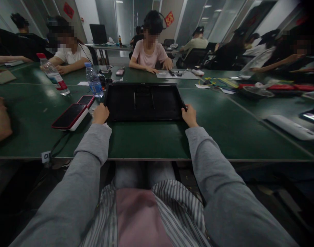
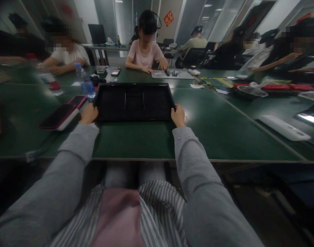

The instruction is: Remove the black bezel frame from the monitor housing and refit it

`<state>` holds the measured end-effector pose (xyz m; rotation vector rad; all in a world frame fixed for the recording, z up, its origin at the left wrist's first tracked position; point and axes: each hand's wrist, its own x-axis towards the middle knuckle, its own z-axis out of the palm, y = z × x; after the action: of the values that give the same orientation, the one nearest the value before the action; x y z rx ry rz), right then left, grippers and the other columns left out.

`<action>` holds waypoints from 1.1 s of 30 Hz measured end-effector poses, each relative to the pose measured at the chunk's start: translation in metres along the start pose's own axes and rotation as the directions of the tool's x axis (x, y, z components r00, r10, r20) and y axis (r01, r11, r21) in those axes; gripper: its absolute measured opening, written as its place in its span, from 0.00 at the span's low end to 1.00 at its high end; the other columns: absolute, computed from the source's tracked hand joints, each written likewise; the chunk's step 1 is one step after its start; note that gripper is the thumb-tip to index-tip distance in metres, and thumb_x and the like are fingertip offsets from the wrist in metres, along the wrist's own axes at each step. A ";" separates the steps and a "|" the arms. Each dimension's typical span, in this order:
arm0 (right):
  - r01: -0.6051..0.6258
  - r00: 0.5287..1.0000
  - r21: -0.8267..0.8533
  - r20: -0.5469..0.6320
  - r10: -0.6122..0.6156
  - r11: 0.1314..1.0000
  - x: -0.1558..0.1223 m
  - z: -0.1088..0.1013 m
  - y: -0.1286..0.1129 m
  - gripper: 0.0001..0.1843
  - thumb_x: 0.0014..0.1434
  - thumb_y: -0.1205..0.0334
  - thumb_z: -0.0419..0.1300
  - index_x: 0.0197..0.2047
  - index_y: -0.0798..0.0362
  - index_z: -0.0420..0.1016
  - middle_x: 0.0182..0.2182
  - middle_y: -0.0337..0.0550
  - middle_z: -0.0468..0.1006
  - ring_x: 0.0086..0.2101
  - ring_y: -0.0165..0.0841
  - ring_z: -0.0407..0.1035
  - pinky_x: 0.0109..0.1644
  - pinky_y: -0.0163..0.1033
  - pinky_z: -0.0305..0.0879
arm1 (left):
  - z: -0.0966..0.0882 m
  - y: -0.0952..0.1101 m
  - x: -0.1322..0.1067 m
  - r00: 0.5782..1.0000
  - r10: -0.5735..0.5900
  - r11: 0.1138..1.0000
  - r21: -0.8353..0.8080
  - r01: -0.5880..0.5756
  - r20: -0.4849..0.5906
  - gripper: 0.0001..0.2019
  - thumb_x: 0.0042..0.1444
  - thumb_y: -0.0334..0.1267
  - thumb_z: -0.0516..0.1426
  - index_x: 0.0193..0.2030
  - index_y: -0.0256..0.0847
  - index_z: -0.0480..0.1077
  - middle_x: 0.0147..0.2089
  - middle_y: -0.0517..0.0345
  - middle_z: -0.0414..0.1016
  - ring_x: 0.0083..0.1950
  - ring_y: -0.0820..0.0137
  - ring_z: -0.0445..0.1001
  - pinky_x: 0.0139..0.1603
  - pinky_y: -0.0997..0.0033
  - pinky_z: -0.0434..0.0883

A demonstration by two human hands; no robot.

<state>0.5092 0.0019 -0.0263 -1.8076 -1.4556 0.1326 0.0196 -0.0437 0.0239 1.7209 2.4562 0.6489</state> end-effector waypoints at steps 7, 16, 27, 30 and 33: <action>-0.003 1.000 0.007 0.022 0.002 1.000 0.002 0.001 0.000 0.22 0.65 0.59 0.55 0.59 0.58 0.73 0.53 0.64 0.80 0.54 0.51 0.73 0.64 0.59 0.67 | 0.007 -0.002 0.004 1.000 -0.013 0.999 -0.042 0.012 -0.007 0.26 0.71 0.41 0.49 0.69 0.26 0.65 0.62 0.23 0.77 0.65 0.39 0.76 0.65 0.45 0.70; 0.032 0.999 0.047 -0.006 -0.032 0.998 0.002 0.003 0.001 0.21 0.65 0.55 0.55 0.57 0.54 0.73 0.52 0.61 0.80 0.54 0.50 0.72 0.65 0.61 0.66 | 0.011 -0.006 0.009 0.999 -0.041 0.994 -0.104 0.041 -0.005 0.27 0.72 0.46 0.51 0.71 0.30 0.64 0.62 0.24 0.77 0.66 0.41 0.76 0.66 0.46 0.68; -0.036 0.998 0.054 0.051 0.033 0.998 0.003 0.002 0.000 0.24 0.67 0.53 0.56 0.61 0.56 0.71 0.52 0.62 0.79 0.55 0.50 0.73 0.65 0.59 0.66 | 0.019 -0.014 0.023 0.999 -0.047 0.991 -0.123 0.048 0.012 0.26 0.74 0.49 0.47 0.66 0.30 0.70 0.65 0.25 0.76 0.68 0.41 0.74 0.67 0.46 0.68; -0.030 0.999 0.092 0.039 0.027 0.995 0.004 0.003 0.001 0.23 0.66 0.53 0.56 0.60 0.55 0.71 0.52 0.61 0.80 0.54 0.51 0.73 0.65 0.61 0.66 | 0.018 -0.013 0.021 0.998 -0.056 0.991 -0.123 0.057 0.013 0.25 0.74 0.48 0.48 0.66 0.32 0.70 0.64 0.25 0.76 0.67 0.41 0.74 0.67 0.44 0.68; -0.030 0.999 0.095 0.030 0.027 0.995 0.005 0.004 0.002 0.22 0.66 0.53 0.56 0.59 0.54 0.71 0.52 0.61 0.81 0.54 0.51 0.74 0.65 0.62 0.66 | 0.017 -0.012 0.019 0.998 -0.051 0.991 -0.121 0.053 0.020 0.25 0.74 0.48 0.48 0.66 0.32 0.69 0.63 0.25 0.76 0.67 0.39 0.74 0.67 0.41 0.68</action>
<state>0.5108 0.0085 -0.0285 -1.7563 -1.4201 0.2393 0.0069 -0.0246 0.0078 1.6058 2.3876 0.7575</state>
